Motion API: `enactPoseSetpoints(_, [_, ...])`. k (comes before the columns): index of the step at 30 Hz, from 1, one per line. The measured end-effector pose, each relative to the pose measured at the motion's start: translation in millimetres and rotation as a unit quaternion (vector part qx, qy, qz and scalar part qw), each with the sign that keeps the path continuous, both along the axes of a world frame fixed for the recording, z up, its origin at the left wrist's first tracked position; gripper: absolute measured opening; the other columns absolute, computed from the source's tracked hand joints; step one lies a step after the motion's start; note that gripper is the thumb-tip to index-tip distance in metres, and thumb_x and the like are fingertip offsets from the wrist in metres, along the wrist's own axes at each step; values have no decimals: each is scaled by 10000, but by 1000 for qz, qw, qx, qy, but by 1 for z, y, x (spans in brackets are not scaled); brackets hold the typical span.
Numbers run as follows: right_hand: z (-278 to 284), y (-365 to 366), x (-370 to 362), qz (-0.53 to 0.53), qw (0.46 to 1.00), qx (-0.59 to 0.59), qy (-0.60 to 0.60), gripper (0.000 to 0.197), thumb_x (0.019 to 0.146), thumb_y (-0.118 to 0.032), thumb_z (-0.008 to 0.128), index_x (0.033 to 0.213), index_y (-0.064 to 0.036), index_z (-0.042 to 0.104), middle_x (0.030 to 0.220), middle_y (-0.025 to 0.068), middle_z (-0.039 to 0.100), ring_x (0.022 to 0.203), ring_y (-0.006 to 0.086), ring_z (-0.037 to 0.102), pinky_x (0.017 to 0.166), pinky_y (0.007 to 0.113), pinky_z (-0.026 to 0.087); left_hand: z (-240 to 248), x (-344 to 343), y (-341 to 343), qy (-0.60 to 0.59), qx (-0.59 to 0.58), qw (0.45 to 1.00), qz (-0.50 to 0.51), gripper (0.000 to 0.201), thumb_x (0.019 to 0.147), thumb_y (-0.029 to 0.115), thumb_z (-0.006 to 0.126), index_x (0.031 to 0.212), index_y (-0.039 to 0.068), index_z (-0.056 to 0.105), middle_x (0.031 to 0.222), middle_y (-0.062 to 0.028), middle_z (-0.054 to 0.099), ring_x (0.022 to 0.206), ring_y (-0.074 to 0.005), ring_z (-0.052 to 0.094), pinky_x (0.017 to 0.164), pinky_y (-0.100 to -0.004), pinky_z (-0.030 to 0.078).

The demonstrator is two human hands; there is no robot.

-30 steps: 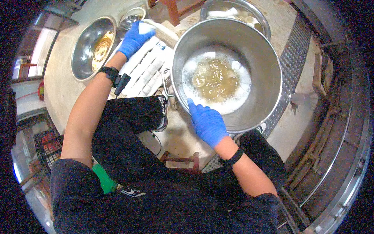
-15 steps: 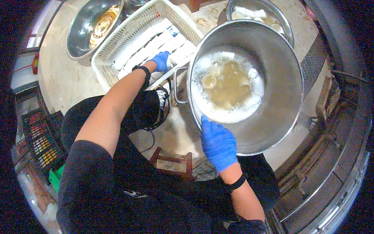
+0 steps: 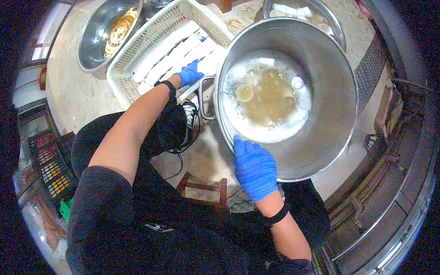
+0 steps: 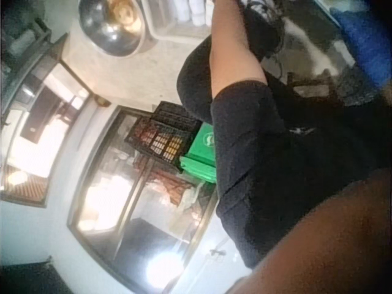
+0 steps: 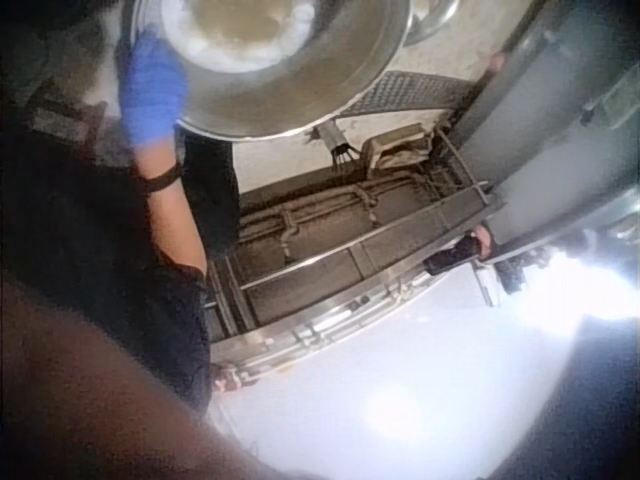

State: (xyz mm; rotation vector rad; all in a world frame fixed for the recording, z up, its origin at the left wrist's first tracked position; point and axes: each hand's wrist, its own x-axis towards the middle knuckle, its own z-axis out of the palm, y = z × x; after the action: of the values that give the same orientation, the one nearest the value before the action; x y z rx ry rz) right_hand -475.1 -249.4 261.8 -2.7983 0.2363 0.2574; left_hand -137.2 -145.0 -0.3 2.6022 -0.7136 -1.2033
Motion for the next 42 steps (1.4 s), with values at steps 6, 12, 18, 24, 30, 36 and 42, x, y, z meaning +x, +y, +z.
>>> enactPoseSetpoints(6, [2,-1,1,-12,1000,18,2,435,798,-168,639,1210,-42,579,858,120,611,783,297,634,648,420,521,7,-13,-12,15,-53,996,74,828,877,401,520,1556,71,180,1525,-283,320,1408,-464,308,1169,-473,263])
enactPoseSetpoints(12, [4,0,4,-11,1000,28,3,432,786,-165,655,1194,-43,583,875,127,617,790,306,634,656,428,521,13,0,-11,-11,-42,999,-14,823,902,527,503,1555,113,222,1524,-265,343,1404,-443,333,1160,-489,277])
enactPoseSetpoints(18, [2,-1,2,-10,1000,25,14,452,784,-172,662,1211,-50,575,885,120,612,783,299,626,663,430,518,28,-8,-41,-94,-109,990,8,865,881,629,543,1498,55,348,1482,-234,425,1358,-398,425,1142,-443,326])
enactPoseSetpoints(24, [4,0,4,-12,999,26,27,471,781,-192,672,1220,-53,570,891,113,606,786,292,619,658,421,510,9,-8,-40,-112,-192,974,45,822,865,581,613,1460,50,415,1447,-230,468,1335,-376,446,1124,-427,347])
enactPoseSetpoints(30, [3,-2,4,-11,999,28,28,463,783,-190,665,1216,-52,572,887,112,605,786,288,621,652,422,510,2,-9,-44,-121,-209,969,52,766,858,539,652,1409,37,471,1423,-225,488,1318,-372,462,1111,-417,362])
enactPoseSetpoints(36, [4,1,3,-13,999,34,18,447,786,-180,646,1209,-55,574,878,116,604,783,290,624,650,423,516,-10,10,-37,-87,-181,979,39,738,886,561,574,1418,60,476,1393,-222,512,1314,-380,460,1116,-422,355])
enactPoseSetpoints(42, [1,1,1,-39,999,33,1,364,798,-166,627,1147,-71,585,850,124,616,778,297,640,645,435,521,54,38,-56,-149,-136,966,-160,738,961,606,387,1303,-27,553,1387,-259,517,1269,-380,506,1081,-443,383])
